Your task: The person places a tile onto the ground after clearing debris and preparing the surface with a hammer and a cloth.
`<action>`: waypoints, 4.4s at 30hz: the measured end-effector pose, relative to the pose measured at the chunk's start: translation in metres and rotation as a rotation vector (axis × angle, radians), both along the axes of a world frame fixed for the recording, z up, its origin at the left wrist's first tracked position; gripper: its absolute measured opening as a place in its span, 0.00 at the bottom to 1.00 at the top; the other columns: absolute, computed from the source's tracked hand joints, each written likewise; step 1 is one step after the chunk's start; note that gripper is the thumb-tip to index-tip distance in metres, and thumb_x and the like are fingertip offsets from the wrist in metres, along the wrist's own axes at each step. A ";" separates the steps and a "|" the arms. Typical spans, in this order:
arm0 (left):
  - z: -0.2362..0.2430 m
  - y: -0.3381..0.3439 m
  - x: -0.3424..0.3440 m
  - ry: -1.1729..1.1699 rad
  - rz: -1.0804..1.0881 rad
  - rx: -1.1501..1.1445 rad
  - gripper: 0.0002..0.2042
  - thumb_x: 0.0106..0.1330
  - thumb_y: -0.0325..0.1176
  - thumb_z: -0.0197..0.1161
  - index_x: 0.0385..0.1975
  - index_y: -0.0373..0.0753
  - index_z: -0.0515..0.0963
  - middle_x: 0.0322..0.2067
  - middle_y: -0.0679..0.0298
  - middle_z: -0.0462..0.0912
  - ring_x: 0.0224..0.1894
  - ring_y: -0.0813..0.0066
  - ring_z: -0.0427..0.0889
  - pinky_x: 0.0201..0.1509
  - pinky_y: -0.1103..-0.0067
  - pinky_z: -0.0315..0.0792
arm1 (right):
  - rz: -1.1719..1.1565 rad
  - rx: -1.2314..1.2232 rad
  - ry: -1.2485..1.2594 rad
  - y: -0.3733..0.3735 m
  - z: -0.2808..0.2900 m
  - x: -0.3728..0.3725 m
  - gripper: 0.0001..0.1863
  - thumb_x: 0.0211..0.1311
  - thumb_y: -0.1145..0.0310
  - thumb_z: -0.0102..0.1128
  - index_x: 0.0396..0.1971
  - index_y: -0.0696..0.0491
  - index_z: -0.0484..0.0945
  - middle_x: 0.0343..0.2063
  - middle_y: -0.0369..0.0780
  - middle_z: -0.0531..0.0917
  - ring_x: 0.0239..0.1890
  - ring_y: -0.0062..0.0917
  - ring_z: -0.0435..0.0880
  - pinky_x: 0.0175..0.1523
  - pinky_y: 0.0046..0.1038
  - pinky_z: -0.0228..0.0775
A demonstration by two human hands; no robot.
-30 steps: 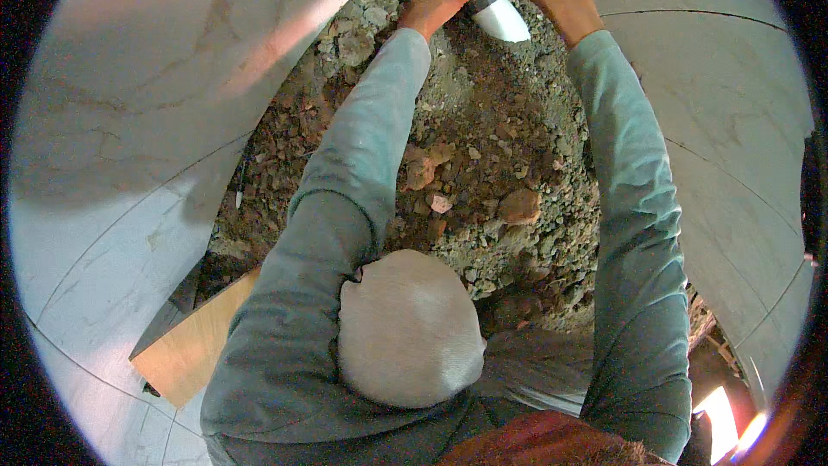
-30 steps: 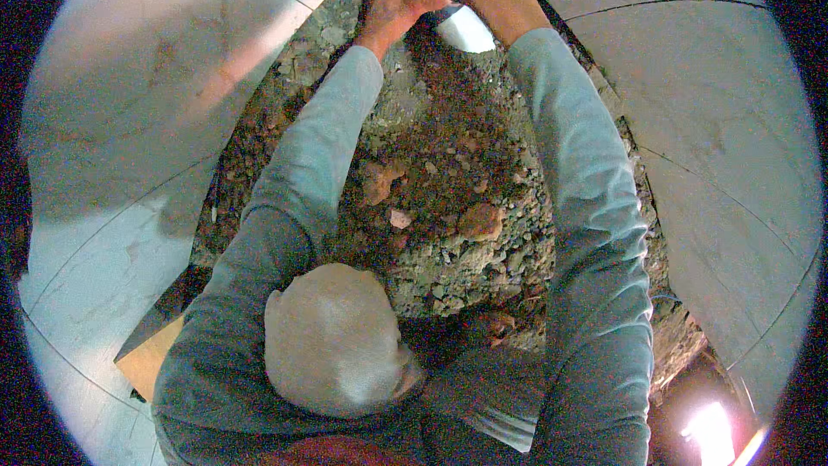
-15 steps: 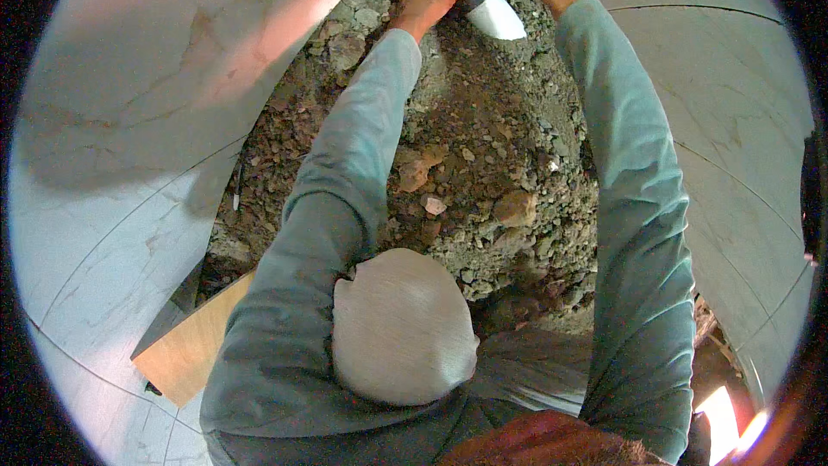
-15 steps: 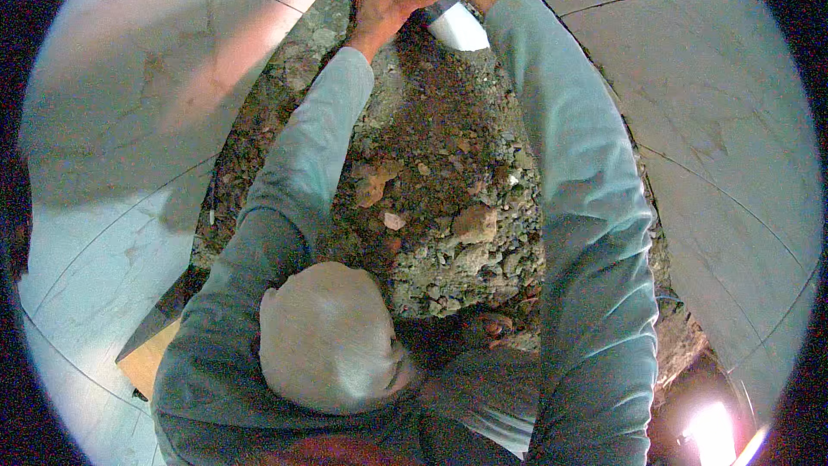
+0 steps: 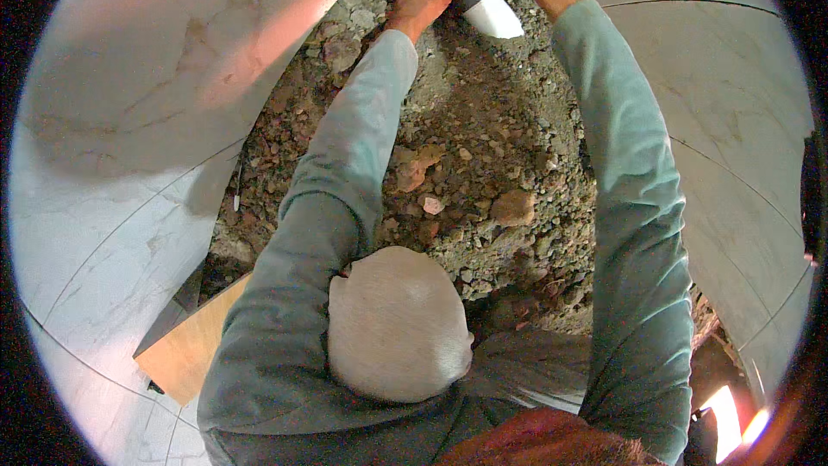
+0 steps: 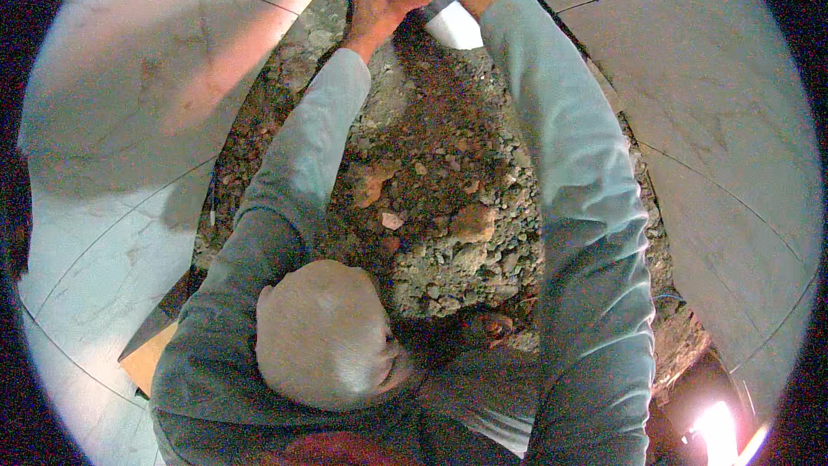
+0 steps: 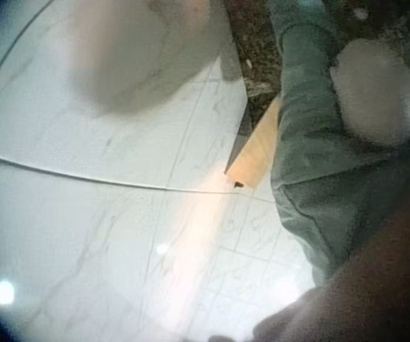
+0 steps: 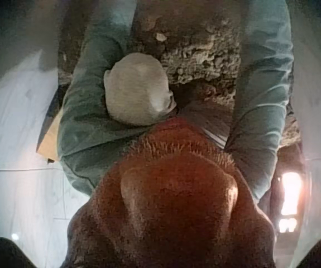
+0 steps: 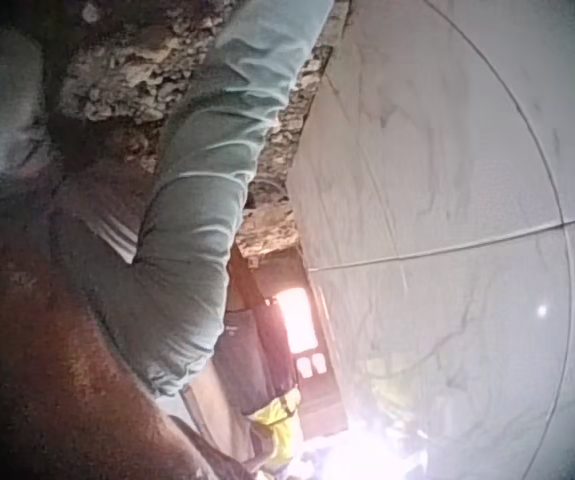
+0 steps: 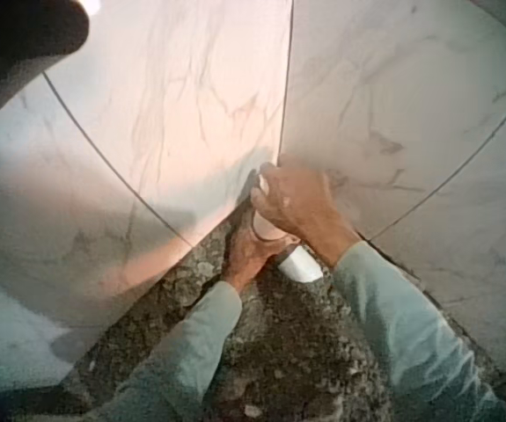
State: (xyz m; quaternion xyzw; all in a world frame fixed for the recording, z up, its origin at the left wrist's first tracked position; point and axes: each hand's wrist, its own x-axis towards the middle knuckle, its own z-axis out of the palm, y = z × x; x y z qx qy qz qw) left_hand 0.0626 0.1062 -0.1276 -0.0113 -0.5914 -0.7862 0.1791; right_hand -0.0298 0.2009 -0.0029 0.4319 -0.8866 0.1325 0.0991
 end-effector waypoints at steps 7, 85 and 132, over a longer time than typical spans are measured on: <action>-0.008 0.006 -0.003 0.024 -0.106 0.307 0.48 0.57 0.27 0.79 0.77 0.44 0.56 0.69 0.58 0.69 0.65 0.57 0.76 0.64 0.60 0.81 | -0.001 -0.045 0.046 0.007 -0.010 -0.001 0.16 0.65 0.56 0.62 0.43 0.53 0.78 0.36 0.49 0.82 0.37 0.49 0.84 0.44 0.48 0.78; -0.044 -0.011 0.005 -0.361 0.270 -0.485 0.22 0.71 0.35 0.56 0.62 0.34 0.76 0.47 0.56 0.87 0.50 0.64 0.84 0.59 0.71 0.76 | 0.144 0.024 -0.116 0.041 -0.111 0.021 0.29 0.73 0.44 0.47 0.31 0.53 0.86 0.31 0.48 0.88 0.36 0.50 0.88 0.41 0.51 0.81; -0.012 -0.033 0.000 -0.431 0.142 -0.239 0.22 0.69 0.36 0.54 0.60 0.33 0.77 0.48 0.61 0.85 0.49 0.71 0.80 0.59 0.75 0.71 | -0.163 -0.398 -0.298 0.002 -0.149 0.000 0.09 0.69 0.67 0.59 0.45 0.52 0.81 0.38 0.48 0.82 0.42 0.49 0.82 0.48 0.47 0.76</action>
